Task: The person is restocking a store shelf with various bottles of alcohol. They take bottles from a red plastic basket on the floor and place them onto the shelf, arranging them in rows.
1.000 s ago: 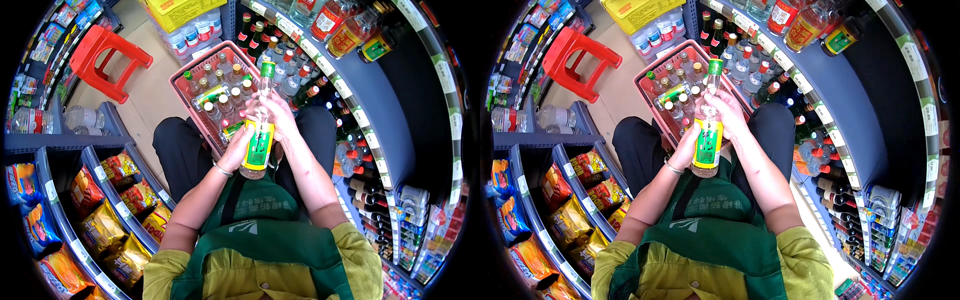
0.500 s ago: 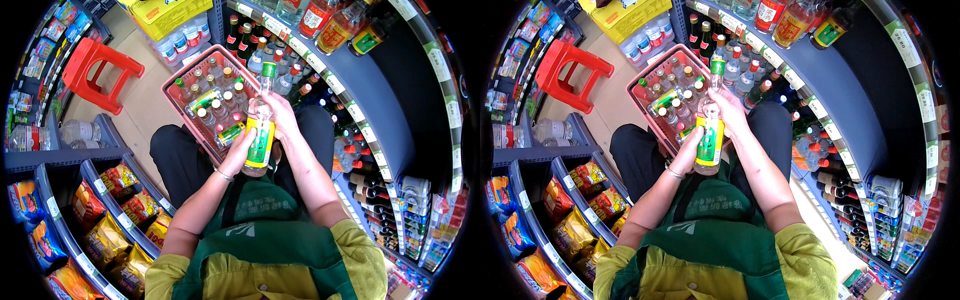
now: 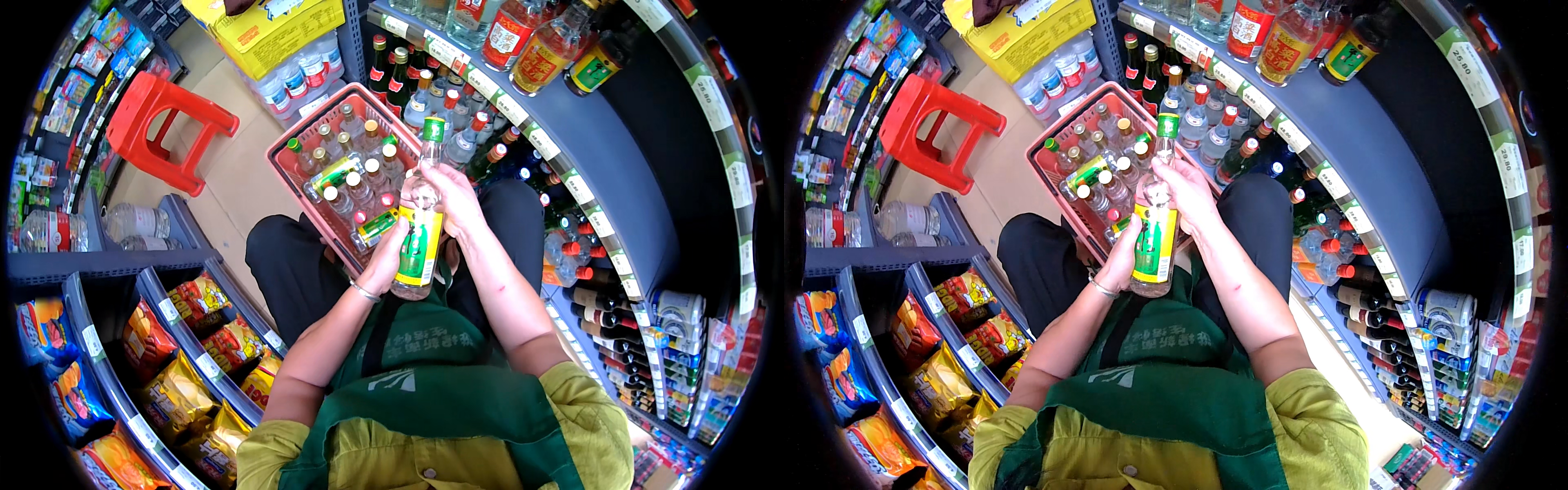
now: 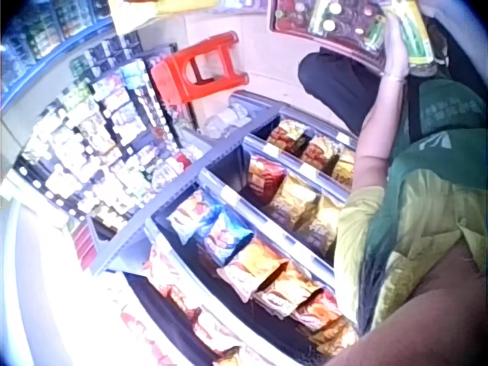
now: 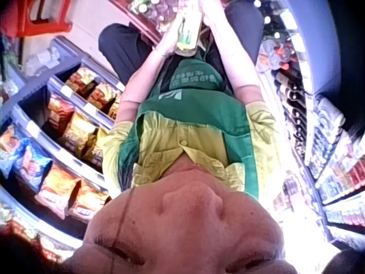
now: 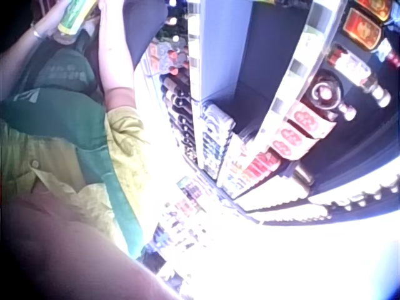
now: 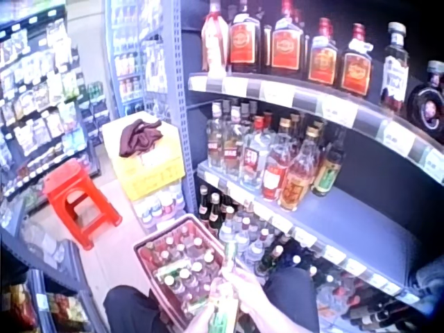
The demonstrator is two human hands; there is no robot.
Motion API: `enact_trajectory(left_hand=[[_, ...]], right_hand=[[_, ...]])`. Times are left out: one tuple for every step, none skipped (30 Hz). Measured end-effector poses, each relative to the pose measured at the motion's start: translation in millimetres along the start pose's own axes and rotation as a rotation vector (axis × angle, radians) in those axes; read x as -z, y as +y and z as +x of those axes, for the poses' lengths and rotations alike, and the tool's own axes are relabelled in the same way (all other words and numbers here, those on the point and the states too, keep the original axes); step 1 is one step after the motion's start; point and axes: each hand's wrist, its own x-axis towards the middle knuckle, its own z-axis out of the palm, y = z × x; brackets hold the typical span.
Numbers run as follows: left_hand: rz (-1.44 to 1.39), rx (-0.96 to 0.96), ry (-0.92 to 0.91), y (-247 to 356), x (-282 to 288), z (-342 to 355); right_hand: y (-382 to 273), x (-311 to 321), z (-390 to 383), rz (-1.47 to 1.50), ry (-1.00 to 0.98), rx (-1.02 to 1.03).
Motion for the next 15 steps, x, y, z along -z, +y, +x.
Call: enact_trajectory(left_hand=[[0.015,-0.012,-0.013,2,-4,-1],[0.050,-0.046,-0.019,2,-4,0],[0.084,-0.081,-0.027,-1,-3,0],[0.118,-0.118,-0.043,2,-8,1],[0.133,-0.177,-0.056,4,-14,-2],[0.151,-0.193,-0.102,9,-17,-4],[0.220,-0.249,-0.151,9,-20,-4],[0.287,-0.306,-0.201,9,-23,-4],[0.310,-0.272,-0.248,12,-27,-2],[0.294,-0.252,-0.291,19,-37,-5],[0.307,-0.212,-0.289,26,-47,-3],[0.319,-0.172,-0.286,33,-58,2],[0.363,-0.195,-0.311,39,-69,7],[0.406,-0.218,-0.333,45,-80,13],[0.449,-0.243,-0.354,52,-92,19]], right_hand=[[6,9,4,0.012,0.008,0.015],[8,16,8,0.021,0.012,0.032],[10,21,9,0.064,-0.032,0.056],[2,21,7,0.080,-0.071,0.068],[-5,21,4,0.085,-0.044,0.085],[-13,20,-1,0.090,-0.015,0.103],[-22,25,-4,0.122,-0.012,0.121],[-32,28,-6,0.160,0.037,0.180],[-44,34,-10,0.169,0.055,0.230],[-55,41,-16,0.183,0.070,0.275],[-66,45,-22,0.158,0.126,0.337],[-78,48,-29,0.184,0.108,0.349],[-92,50,-37,0.071,0.197,0.387],[-107,53,-43,-0.041,0.285,0.420],[-122,64,-46,-0.096,0.273,0.446]])
